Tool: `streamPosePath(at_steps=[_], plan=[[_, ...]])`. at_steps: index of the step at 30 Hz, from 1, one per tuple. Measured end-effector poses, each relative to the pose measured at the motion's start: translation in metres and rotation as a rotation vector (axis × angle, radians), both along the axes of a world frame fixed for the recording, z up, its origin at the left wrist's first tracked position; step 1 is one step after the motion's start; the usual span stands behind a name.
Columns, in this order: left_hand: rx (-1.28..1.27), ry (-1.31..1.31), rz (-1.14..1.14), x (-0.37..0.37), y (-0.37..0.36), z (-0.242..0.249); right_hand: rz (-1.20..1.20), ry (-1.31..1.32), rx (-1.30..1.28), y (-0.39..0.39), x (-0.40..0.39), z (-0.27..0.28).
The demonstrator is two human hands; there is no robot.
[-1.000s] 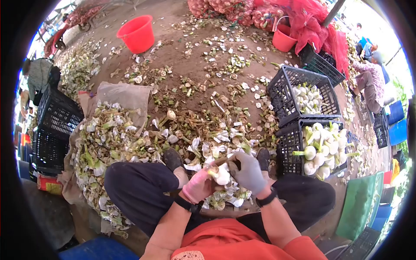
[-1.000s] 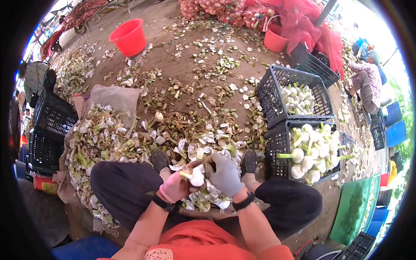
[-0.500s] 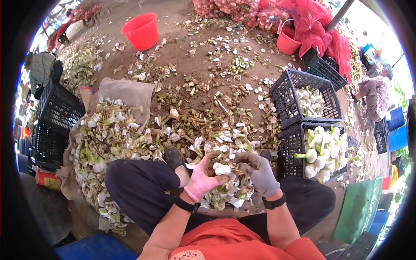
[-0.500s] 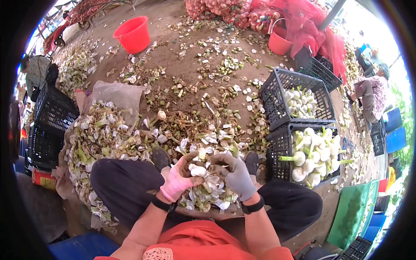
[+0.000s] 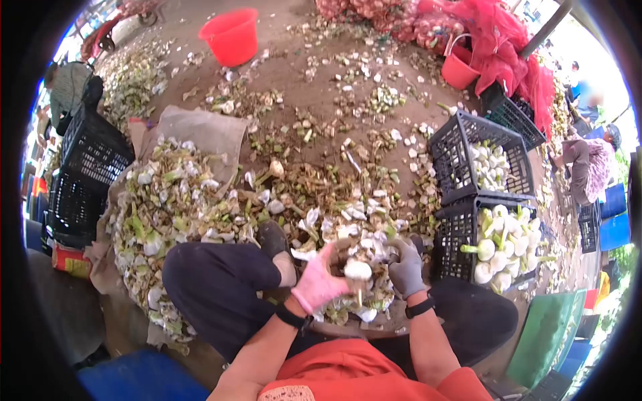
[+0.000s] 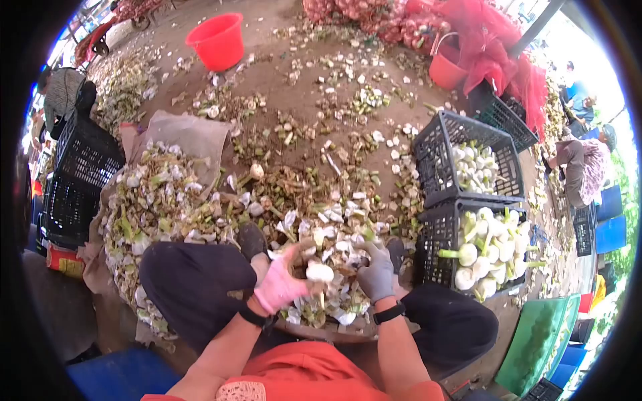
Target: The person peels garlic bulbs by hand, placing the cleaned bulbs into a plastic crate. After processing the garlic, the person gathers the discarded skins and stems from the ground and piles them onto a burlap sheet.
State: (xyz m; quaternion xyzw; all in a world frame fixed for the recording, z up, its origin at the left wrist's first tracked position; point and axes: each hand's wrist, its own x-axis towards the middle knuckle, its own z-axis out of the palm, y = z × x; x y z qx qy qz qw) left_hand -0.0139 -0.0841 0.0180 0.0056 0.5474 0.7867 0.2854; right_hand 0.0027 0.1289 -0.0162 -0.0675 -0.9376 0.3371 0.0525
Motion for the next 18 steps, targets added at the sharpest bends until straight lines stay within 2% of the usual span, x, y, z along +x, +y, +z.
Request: streamPosePath(at_steps=[1,3,4,6,7,8,9,11,13,15,17,18], plan=[[-0.001,-0.109,0.02,-0.002,-0.002,-0.008,0.126,0.013,-0.08,-0.002,0.001,0.006],[-0.142,-0.022,0.112,-0.003,0.007,-0.031,0.208,-0.125,-0.365,-0.019,0.001,0.031],[-0.146,-0.023,0.114,-0.002,0.009,-0.035,0.301,-0.147,-0.395,-0.025,0.002,0.032],[-0.512,0.005,0.032,-0.008,0.015,-0.03,0.339,-0.157,-0.452,-0.033,0.005,0.023],[-0.663,0.166,0.111,-0.006,0.017,-0.055,0.371,-0.167,-0.502,-0.036,0.007,0.015],[-0.624,0.154,0.113,-0.012,0.018,-0.047,0.226,-0.338,-0.818,-0.039,0.008,0.005],[-0.582,0.14,0.116,-0.017,0.02,-0.039,0.228,-0.338,-0.82,-0.034,0.005,-0.002],[-0.392,0.139,0.234,-0.033,0.023,-0.068,-0.033,-0.372,-1.05,-0.016,-0.009,-0.009],[-0.385,0.032,0.334,-0.06,0.018,-0.078,-0.157,-0.029,-1.605,0.047,-0.036,-0.034],[-0.606,0.112,0.349,-0.087,0.011,-0.105,-0.329,0.269,-1.612,0.09,-0.065,0.02],[-0.935,0.233,0.28,-0.111,0.016,-0.112,-0.548,0.436,-1.692,0.121,-0.088,0.044],[-1.107,0.291,0.173,-0.124,0.021,-0.118,-0.549,0.433,-1.689,0.119,-0.092,0.045]])
